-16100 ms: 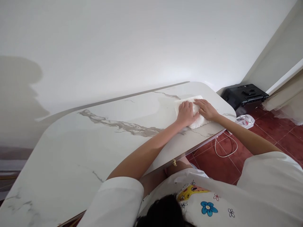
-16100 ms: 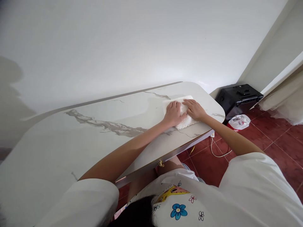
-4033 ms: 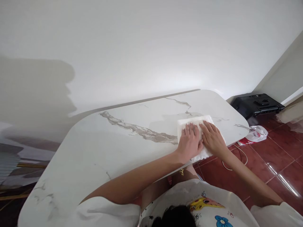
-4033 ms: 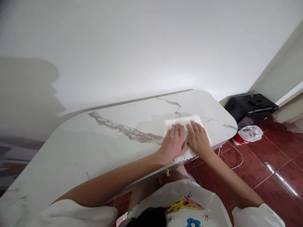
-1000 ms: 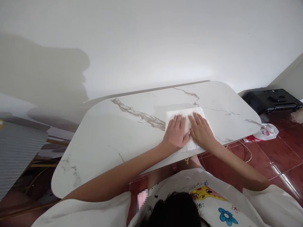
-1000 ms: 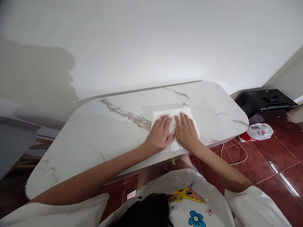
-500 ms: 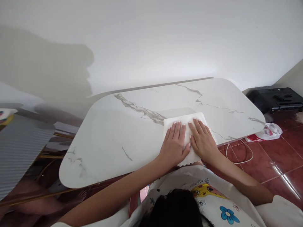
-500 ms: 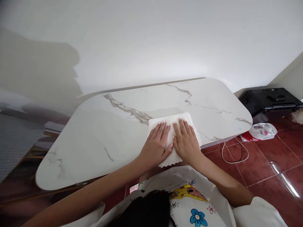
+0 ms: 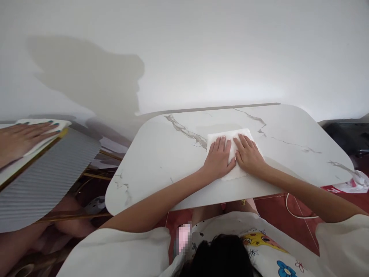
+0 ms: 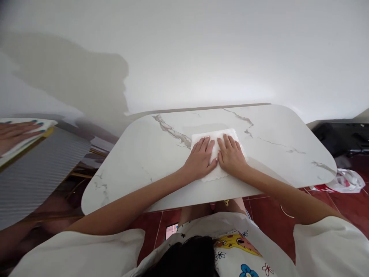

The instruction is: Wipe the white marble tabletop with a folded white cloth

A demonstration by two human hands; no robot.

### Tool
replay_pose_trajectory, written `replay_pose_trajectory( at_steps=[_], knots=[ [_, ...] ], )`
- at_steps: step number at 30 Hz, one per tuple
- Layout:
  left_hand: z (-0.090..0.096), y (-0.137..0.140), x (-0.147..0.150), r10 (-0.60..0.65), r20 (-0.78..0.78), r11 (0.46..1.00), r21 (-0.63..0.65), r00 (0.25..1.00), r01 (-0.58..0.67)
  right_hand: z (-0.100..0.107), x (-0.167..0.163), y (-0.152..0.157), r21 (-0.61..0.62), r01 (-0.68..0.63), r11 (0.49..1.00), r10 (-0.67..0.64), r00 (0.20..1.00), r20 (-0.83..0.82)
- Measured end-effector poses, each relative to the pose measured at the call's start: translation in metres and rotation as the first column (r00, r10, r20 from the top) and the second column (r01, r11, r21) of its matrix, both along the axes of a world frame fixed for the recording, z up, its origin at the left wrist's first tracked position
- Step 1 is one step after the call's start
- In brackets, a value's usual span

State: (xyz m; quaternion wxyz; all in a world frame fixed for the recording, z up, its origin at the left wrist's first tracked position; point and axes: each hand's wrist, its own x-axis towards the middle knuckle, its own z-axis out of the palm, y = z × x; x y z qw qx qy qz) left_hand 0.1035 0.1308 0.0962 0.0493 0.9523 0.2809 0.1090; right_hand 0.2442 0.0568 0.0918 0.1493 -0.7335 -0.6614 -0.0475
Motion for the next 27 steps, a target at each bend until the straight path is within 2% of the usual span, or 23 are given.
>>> replay_pose_trajectory(
  at_steps=[18,27],
  knots=[
    [-0.009,0.118,0.033,0.010,0.102,0.995,0.093,0.995,-0.020,-0.001,0.027,0.120,0.054,0.019,0.998,-0.020,1.000,0.022],
    [-0.007,0.157,0.054,0.054,0.103,0.995,0.076,0.993,-0.062,-0.005,0.046,0.165,0.098,0.011,0.995,-0.012,1.000,0.004]
  ],
)
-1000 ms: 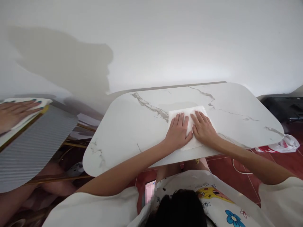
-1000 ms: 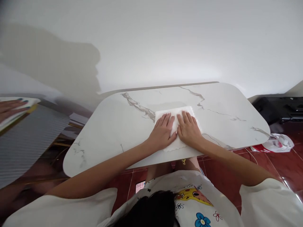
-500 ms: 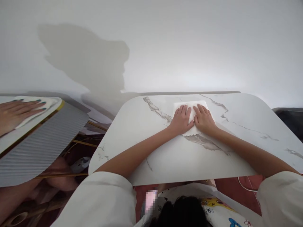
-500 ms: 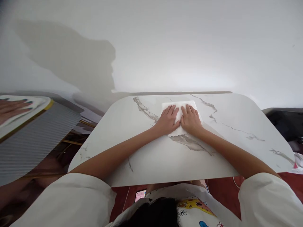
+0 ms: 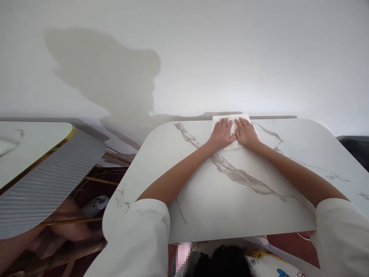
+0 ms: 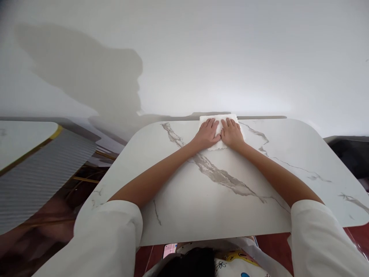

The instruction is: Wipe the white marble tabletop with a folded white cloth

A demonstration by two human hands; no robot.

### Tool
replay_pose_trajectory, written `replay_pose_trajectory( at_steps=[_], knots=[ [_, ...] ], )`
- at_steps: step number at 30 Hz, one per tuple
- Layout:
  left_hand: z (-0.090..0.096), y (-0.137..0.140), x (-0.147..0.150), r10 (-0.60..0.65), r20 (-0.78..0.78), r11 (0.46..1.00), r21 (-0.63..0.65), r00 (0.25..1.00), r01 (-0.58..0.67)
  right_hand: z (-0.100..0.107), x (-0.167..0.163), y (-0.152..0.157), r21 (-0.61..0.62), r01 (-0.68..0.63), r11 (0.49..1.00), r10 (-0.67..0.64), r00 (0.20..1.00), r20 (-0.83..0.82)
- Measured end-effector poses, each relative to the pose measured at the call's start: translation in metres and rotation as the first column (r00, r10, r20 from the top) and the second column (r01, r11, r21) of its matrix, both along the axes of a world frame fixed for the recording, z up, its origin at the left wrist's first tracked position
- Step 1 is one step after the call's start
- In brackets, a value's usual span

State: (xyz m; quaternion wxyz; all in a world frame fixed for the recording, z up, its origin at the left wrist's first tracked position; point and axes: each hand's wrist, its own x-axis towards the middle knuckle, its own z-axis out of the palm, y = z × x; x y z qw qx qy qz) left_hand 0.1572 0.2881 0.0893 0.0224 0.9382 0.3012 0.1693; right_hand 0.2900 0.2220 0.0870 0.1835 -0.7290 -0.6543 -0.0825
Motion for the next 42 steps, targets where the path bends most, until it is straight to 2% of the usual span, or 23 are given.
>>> replay_pose_trajectory(
  at_steps=[6,11,17,23,28,33,37,42],
  knots=[
    [0.004,0.012,0.008,-0.012,-0.014,0.999,-0.032,1.000,0.012,-0.001,0.005,0.014,-0.004,0.014,1.000,-0.014,1.000,0.002],
    [0.005,0.000,0.001,-0.010,-0.027,0.999,-0.048,1.000,0.009,0.004,0.000,0.003,-0.070,0.025,0.997,-0.025,1.000,0.006],
    [0.001,-0.049,-0.034,-0.031,-0.007,0.999,0.008,0.999,0.031,0.006,-0.030,-0.048,-0.090,0.000,0.996,0.001,1.000,0.009],
    [0.004,-0.110,-0.070,0.025,-0.062,0.999,-0.028,0.998,-0.026,0.004,-0.063,-0.105,-0.097,-0.054,0.994,0.053,0.999,-0.010],
    [0.002,-0.148,-0.096,-0.003,-0.051,0.999,-0.032,0.999,0.001,0.002,-0.087,-0.144,-0.073,-0.059,0.996,0.057,0.998,-0.021],
    [0.003,-0.185,-0.120,-0.001,-0.055,1.000,-0.021,0.998,0.000,0.006,-0.109,-0.182,-0.100,-0.082,0.992,0.081,0.997,-0.007],
    [0.004,-0.208,-0.136,0.004,-0.057,1.000,-0.015,0.998,-0.005,0.008,-0.123,-0.204,-0.101,-0.091,0.991,0.089,0.996,-0.022],
    [0.002,-0.221,-0.148,-0.011,-0.051,1.000,0.011,0.999,0.011,0.010,-0.135,-0.218,-0.124,-0.078,0.989,0.074,0.996,-0.040]
  ],
)
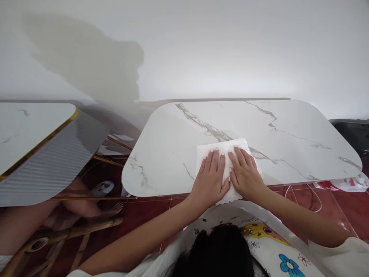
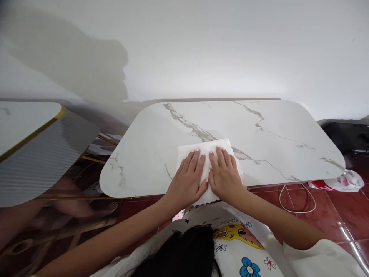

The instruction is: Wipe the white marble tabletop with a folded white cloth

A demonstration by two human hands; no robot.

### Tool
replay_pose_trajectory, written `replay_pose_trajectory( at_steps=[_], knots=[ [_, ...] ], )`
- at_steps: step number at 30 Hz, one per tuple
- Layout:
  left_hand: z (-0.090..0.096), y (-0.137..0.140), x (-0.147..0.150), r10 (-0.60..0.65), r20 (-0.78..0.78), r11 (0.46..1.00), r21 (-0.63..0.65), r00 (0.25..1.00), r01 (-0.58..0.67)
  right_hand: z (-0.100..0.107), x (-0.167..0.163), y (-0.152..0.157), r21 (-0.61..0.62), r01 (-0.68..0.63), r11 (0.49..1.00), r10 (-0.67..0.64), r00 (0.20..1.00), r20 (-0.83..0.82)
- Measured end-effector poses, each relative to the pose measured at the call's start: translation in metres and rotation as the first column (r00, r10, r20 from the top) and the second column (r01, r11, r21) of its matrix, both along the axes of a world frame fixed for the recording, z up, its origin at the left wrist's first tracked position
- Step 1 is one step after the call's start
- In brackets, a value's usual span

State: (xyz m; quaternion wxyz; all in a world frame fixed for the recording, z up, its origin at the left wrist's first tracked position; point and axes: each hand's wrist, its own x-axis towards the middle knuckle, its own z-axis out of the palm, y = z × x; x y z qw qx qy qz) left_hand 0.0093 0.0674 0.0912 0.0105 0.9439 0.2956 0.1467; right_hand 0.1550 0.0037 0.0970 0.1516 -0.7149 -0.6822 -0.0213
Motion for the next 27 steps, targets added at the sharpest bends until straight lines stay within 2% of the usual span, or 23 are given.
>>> replay_pose_trajectory(
  at_steps=[5,9,20,27],
  knots=[
    [0.000,0.004,-0.001,-0.012,-0.008,1.000,-0.014,1.000,0.012,0.003,-0.002,0.003,-0.033,0.001,0.999,-0.001,1.000,0.019],
    [0.001,0.023,0.002,0.024,-0.002,0.997,-0.068,1.000,-0.024,0.004,0.002,0.025,-0.030,-0.020,0.999,0.022,0.999,0.037],
    [0.002,0.120,0.007,0.087,0.001,0.992,-0.089,0.996,-0.087,-0.001,0.007,0.130,0.020,-0.051,0.999,0.050,0.998,0.029],
    [-0.007,0.180,0.015,0.071,0.059,0.997,-0.027,0.996,-0.070,-0.001,0.016,0.185,0.035,-0.069,0.997,0.069,0.998,0.004]
  ],
)
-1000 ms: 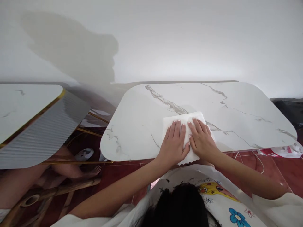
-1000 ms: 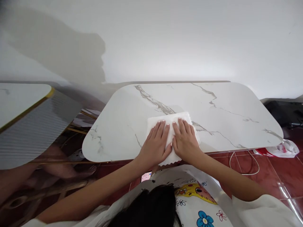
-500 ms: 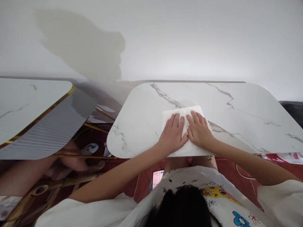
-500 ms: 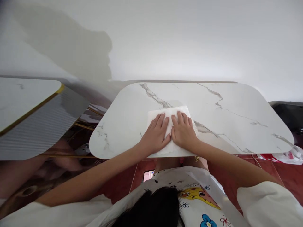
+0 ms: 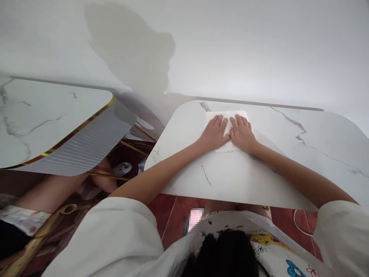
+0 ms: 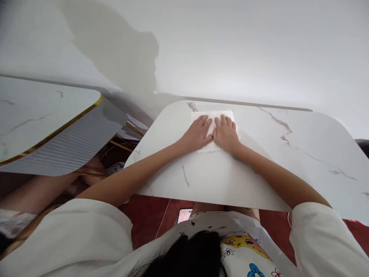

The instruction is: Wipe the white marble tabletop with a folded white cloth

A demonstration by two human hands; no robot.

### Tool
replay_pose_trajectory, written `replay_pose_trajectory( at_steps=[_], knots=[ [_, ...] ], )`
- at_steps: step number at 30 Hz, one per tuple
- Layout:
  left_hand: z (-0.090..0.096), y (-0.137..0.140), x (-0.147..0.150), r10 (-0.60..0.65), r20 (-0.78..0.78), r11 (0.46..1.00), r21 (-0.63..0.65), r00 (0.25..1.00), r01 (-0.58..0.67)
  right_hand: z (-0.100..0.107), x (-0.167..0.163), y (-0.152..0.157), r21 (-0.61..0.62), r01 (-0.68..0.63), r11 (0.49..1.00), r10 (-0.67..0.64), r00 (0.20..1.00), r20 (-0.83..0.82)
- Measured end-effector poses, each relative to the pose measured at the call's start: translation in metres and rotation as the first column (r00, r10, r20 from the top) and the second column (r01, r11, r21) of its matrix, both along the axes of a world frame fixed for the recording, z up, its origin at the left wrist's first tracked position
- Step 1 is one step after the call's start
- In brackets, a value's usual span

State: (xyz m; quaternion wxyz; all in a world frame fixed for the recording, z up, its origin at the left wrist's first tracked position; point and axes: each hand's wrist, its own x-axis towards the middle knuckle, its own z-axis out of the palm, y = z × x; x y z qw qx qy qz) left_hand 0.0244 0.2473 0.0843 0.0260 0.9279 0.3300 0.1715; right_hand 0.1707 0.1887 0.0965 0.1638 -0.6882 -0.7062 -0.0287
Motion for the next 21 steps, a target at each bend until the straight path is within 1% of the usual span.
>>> replay_pose_trajectory(
  at_steps=[2,6,11,17,21],
  knots=[
    [-0.004,0.019,0.004,-0.001,0.026,1.000,0.010,1.000,0.001,-0.001,0.004,0.017,0.006,-0.009,1.000,0.009,1.000,0.008],
    [-0.007,0.055,0.013,-0.003,0.046,1.000,-0.016,0.999,0.004,-0.006,0.014,0.054,0.028,-0.008,1.000,0.008,1.000,-0.005],
    [-0.007,0.089,0.021,-0.002,0.115,0.999,-0.037,0.993,0.006,-0.011,0.026,0.091,0.034,-0.033,0.999,0.034,0.999,-0.025],
    [-0.011,0.119,0.026,-0.022,0.157,0.999,-0.025,0.987,0.027,-0.010,0.032,0.118,0.037,-0.044,0.998,0.045,0.999,-0.017],
    [-0.012,0.128,0.027,-0.017,0.148,0.999,-0.032,0.989,0.022,-0.013,0.035,0.127,0.045,-0.040,0.998,0.040,0.999,0.003]
  ],
)
